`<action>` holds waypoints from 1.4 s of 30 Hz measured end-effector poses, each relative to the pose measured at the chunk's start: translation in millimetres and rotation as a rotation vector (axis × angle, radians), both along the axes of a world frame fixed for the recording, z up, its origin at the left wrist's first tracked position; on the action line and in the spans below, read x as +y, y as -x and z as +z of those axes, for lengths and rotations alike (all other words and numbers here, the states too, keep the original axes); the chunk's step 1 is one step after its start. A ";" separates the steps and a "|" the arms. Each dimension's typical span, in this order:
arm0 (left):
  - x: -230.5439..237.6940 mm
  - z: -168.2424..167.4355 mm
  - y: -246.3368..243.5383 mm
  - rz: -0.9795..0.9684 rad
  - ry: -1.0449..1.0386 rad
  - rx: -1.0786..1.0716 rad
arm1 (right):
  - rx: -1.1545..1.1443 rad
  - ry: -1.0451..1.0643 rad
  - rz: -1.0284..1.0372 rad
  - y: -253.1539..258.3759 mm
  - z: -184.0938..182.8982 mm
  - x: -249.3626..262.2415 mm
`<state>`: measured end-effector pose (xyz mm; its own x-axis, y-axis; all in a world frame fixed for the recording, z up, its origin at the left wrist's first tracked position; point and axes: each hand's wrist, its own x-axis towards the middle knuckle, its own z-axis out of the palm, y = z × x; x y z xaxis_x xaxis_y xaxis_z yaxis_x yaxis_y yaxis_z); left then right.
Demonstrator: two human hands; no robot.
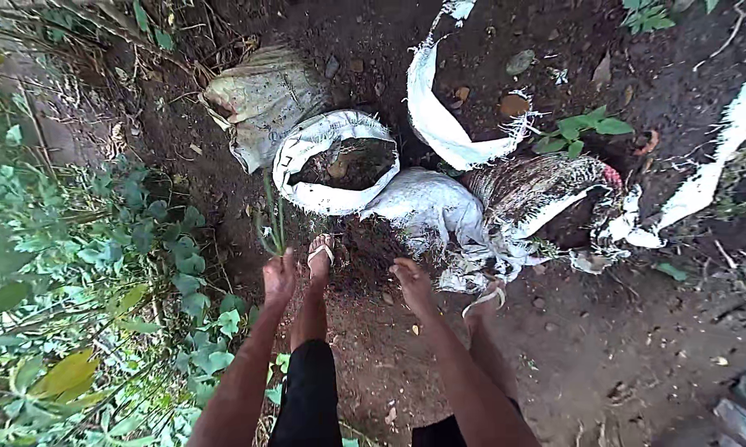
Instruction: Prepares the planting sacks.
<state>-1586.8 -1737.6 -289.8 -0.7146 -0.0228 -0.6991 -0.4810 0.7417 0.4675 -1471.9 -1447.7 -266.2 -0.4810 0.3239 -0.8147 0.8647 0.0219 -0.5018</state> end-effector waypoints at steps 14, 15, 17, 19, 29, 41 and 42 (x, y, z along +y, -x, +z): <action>53.4 -110.8 121.5 0.309 -0.016 -0.048 | 0.026 -0.405 0.199 201.0 -125.0 56.8; 58.0 -122.0 124.5 0.304 0.081 -0.002 | -0.017 -0.403 0.242 215.7 -135.7 59.6; 59.3 -134.8 124.6 0.320 0.179 0.062 | -0.110 -0.336 0.297 233.2 -156.0 64.1; 52.6 -135.7 120.9 0.280 0.182 0.091 | -0.162 -0.275 0.259 238.4 -171.3 68.6; 11.2 -113.7 99.3 0.261 -0.020 0.244 | 0.027 -0.370 0.278 212.9 -137.9 57.2; 12.3 -146.9 87.5 0.771 -0.171 0.185 | 0.381 -0.511 0.120 160.7 -133.3 21.5; 19.0 -149.0 91.7 0.788 -0.213 0.218 | 0.382 -0.462 -0.005 165.7 -140.0 20.0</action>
